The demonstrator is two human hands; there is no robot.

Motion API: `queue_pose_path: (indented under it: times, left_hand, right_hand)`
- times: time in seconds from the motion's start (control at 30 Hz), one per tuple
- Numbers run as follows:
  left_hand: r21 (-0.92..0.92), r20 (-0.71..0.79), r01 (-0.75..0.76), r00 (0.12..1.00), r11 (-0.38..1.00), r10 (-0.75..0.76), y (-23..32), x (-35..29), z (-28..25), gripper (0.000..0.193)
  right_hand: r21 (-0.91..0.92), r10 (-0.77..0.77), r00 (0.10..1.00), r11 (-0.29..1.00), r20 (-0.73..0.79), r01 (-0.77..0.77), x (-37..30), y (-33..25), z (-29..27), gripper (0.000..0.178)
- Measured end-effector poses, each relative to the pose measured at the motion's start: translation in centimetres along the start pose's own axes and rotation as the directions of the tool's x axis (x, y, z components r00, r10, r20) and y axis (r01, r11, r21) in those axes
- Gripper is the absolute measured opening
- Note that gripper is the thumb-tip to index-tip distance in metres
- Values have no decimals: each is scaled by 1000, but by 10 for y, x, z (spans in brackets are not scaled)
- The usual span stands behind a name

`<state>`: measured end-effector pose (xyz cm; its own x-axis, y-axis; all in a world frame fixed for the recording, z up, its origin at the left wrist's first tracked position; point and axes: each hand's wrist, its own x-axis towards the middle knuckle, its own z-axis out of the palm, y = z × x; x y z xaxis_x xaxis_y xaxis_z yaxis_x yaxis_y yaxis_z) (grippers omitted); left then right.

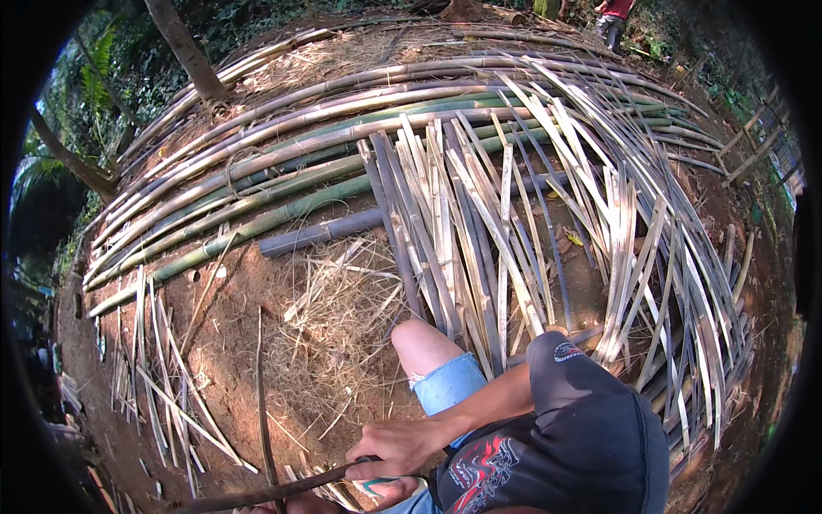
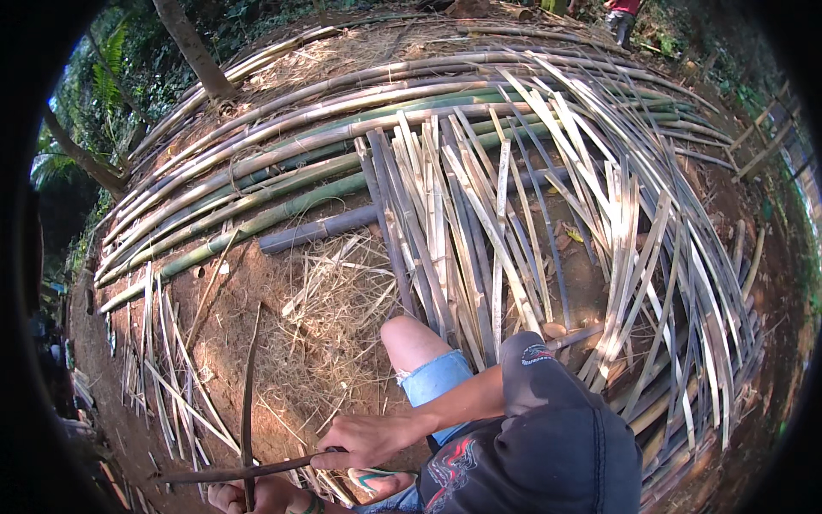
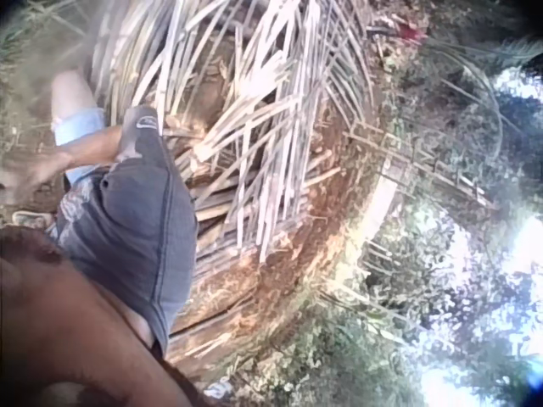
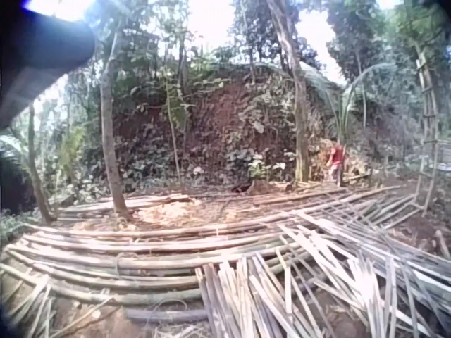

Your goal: The person sits on the ground and uses a machete to sharpen a long, thin piece of bamboo into a pointed stake. They repeatedly scrape the blade along the bamboo to thin the tip and remove splinters, occasionally inspecting the point and adjusting their grip.

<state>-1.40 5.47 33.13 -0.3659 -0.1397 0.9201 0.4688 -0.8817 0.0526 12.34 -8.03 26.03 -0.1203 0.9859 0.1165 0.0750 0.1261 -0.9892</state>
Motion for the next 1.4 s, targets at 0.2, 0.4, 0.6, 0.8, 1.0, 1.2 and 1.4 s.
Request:
queue_pose_path:
  times: [0.2,0.4,0.6,0.8,1.0,1.2,1.4]
  left_hand:
    - [5,51,54,997,999,-55,7,-1,-5,44]
    - [70,99,65,992,995,-72,9,-1,-20,46]
    - [47,241,84,966,995,-93,-7,-2,-52,46]
    - [-66,255,252,940,966,-228,-6,-8,-66,43]
    - [-18,364,224,909,975,-202,4,-4,-68,43]
    - [14,434,233,875,972,-215,5,-2,-82,41]
    - [-46,364,295,895,955,-259,-7,-2,-86,44]
  right_hand:
    - [1,206,978,979,-21,-206,18,52,-8,69]
    - [-17,-30,994,999,101,32,10,11,-9,69]
    - [-57,74,994,996,83,-69,25,-2,-17,60]
    - [-195,216,969,962,123,-190,40,38,-18,51]
    - [-163,-90,960,977,264,137,23,-2,-2,47]
    - [-301,246,965,930,86,-210,58,58,-26,55]
    - [-209,49,971,978,234,1,43,26,-1,55]
